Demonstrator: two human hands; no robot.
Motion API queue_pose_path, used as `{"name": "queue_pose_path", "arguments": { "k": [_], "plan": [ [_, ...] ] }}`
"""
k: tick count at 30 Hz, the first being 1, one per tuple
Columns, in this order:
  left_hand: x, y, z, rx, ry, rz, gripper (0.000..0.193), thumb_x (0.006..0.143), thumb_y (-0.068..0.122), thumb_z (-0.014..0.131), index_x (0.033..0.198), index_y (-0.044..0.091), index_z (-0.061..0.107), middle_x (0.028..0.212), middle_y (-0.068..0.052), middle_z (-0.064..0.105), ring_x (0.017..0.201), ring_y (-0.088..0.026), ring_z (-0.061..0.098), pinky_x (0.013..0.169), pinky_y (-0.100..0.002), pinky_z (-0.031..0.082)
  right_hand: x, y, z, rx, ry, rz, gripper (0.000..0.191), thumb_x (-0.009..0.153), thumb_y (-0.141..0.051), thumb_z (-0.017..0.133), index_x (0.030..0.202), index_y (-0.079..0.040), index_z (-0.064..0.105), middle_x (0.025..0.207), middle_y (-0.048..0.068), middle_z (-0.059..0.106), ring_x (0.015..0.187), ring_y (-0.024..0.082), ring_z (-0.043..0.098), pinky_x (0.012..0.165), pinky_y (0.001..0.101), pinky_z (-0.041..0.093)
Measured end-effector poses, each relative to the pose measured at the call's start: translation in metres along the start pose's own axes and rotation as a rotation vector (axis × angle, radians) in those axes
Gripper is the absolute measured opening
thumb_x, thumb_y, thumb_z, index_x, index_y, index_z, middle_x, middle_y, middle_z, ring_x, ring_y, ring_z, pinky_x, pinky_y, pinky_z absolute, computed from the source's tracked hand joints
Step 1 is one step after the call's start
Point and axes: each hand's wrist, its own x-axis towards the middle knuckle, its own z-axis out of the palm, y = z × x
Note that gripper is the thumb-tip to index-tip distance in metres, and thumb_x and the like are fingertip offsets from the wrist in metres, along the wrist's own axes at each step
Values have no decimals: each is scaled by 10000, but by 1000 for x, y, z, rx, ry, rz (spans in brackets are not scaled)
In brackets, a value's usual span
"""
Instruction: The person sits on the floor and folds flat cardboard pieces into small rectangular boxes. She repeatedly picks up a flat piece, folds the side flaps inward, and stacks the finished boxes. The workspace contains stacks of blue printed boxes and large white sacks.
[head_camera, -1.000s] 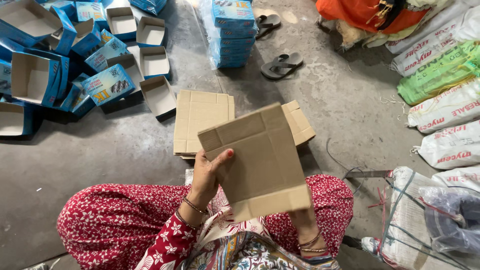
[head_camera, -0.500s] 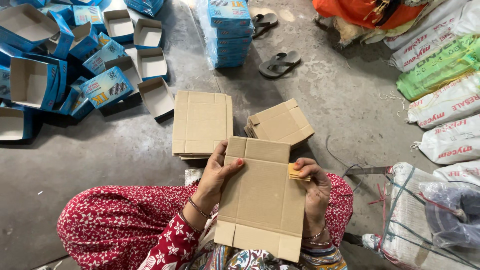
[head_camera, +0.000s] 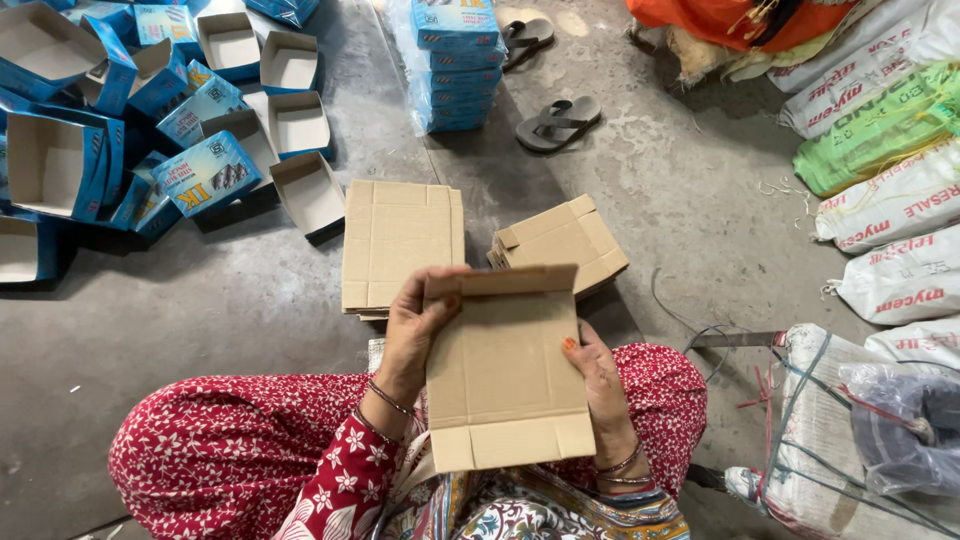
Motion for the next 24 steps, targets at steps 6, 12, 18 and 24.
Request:
{"name": "queue_pose_path", "arguments": {
  "k": [6,12,18,24],
  "plan": [
    [12,13,-16,119,4,49,560,946,89,635,1474,151,459,1479,-57,547,1329,-184,564,1060,-325,515,37,-7,-25,-279,290,-40,274,1040,-155,526,1241,2,627,1153,181,706,976,266,683,817,385,591],
    [14,-5,-52,218,127,-41,372,971,74,650,1337,53,587,1332,-80,662,1165,-167,640,923,-296,532,127,-3,-60,66,447,-253,123,1002,-106,629,1117,-81,593,1106,59,663,1029,218,655,859,407,583],
    [20,-12,-88,356,204,-70,320,952,89,666,1270,63,638,1274,-57,696,1103,-151,665,863,-268,545,145,19,-52,-252,638,159,213,947,-126,633,1145,-55,606,996,102,647,791,234,640,604,418,573],
    [33,1,-100,1054,381,-60,319,910,97,673,1219,176,674,1302,-50,615,1184,-178,627,889,-323,585,139,20,-54,-715,860,111,665,849,-22,735,1410,-75,382,997,122,633,706,238,585,566,403,475]
  ]
}}
